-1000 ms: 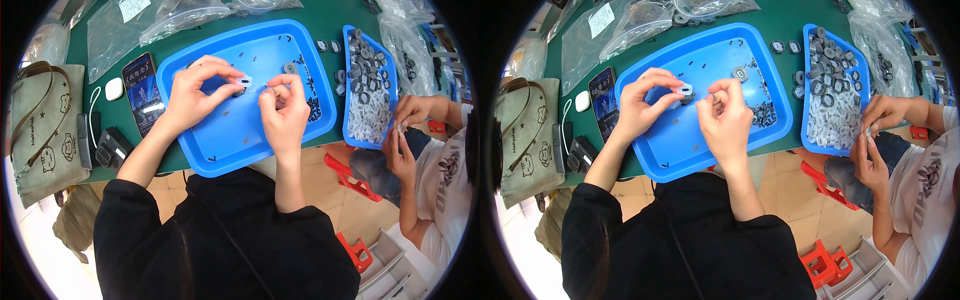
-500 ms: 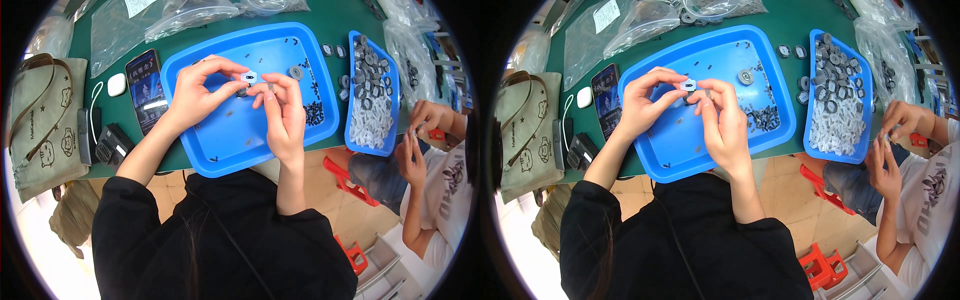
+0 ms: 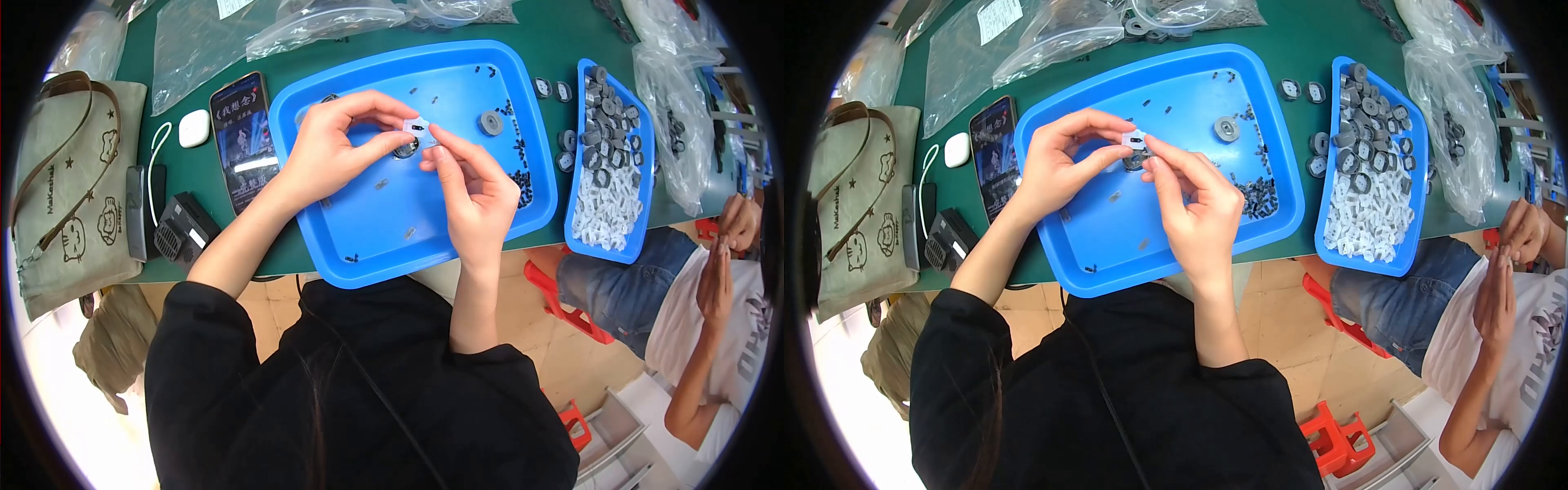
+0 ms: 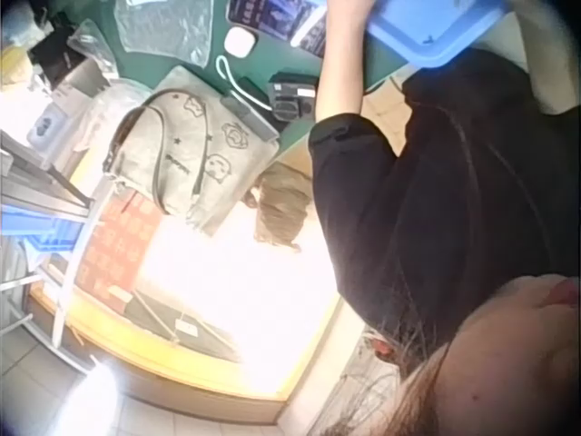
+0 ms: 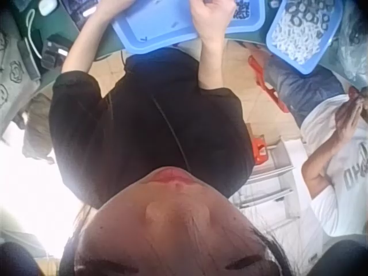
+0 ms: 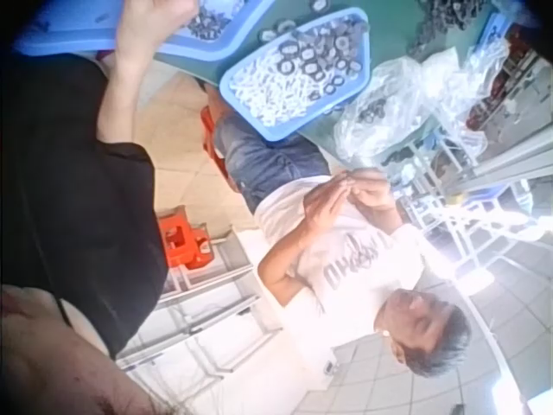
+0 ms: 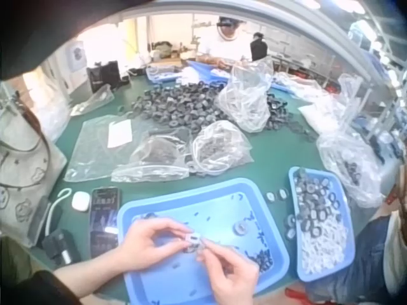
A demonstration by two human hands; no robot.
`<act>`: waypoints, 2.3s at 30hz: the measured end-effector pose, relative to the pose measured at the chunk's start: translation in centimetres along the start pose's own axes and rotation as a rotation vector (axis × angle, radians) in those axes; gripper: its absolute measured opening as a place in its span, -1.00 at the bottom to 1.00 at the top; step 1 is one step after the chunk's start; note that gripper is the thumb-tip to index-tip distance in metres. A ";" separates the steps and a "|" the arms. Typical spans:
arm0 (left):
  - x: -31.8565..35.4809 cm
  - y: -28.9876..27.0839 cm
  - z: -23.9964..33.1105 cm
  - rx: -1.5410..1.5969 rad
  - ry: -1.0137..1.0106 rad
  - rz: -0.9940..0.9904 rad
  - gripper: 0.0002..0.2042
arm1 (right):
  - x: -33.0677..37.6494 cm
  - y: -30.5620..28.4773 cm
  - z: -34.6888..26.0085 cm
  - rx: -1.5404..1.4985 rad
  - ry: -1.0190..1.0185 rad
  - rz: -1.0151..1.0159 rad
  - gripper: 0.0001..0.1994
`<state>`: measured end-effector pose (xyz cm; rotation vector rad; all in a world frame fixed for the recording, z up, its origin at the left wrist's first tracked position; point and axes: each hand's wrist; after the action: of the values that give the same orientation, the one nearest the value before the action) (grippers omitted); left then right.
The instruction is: The person assembles small plastic components by hand, inserting white gears and black pegs into grey plastic housings.
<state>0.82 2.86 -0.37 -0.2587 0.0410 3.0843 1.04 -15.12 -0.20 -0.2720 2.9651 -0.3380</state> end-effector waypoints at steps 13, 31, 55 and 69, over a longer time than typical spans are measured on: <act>0.0 0.1 0.3 0.036 -0.035 -0.100 -0.80 | 0.0 0.6 0.0 0.274 -0.135 0.146 -0.80; -0.4 -1.0 0.7 0.402 -0.337 -0.154 -0.91 | 0.0 0.1 -0.1 -0.159 0.186 -0.121 -0.87; -0.1 0.1 0.3 0.098 -0.092 -0.113 -0.77 | -0.1 0.2 0.0 -0.102 0.156 0.070 -0.88; 0.2 0.3 0.0 -0.445 0.185 -0.169 -0.65 | -0.4 0.2 0.9 -0.083 0.144 0.040 -0.85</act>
<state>0.56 2.62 -0.35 -0.5308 -0.6298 2.8531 1.54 -15.03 -1.03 -0.2052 3.1267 -0.2398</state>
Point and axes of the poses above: each hand's wrist, its own x-axis away from the middle knuckle, its own y-axis out of the palm, z = x × y, and after that the axes turned 13 degrees about x, right-handed
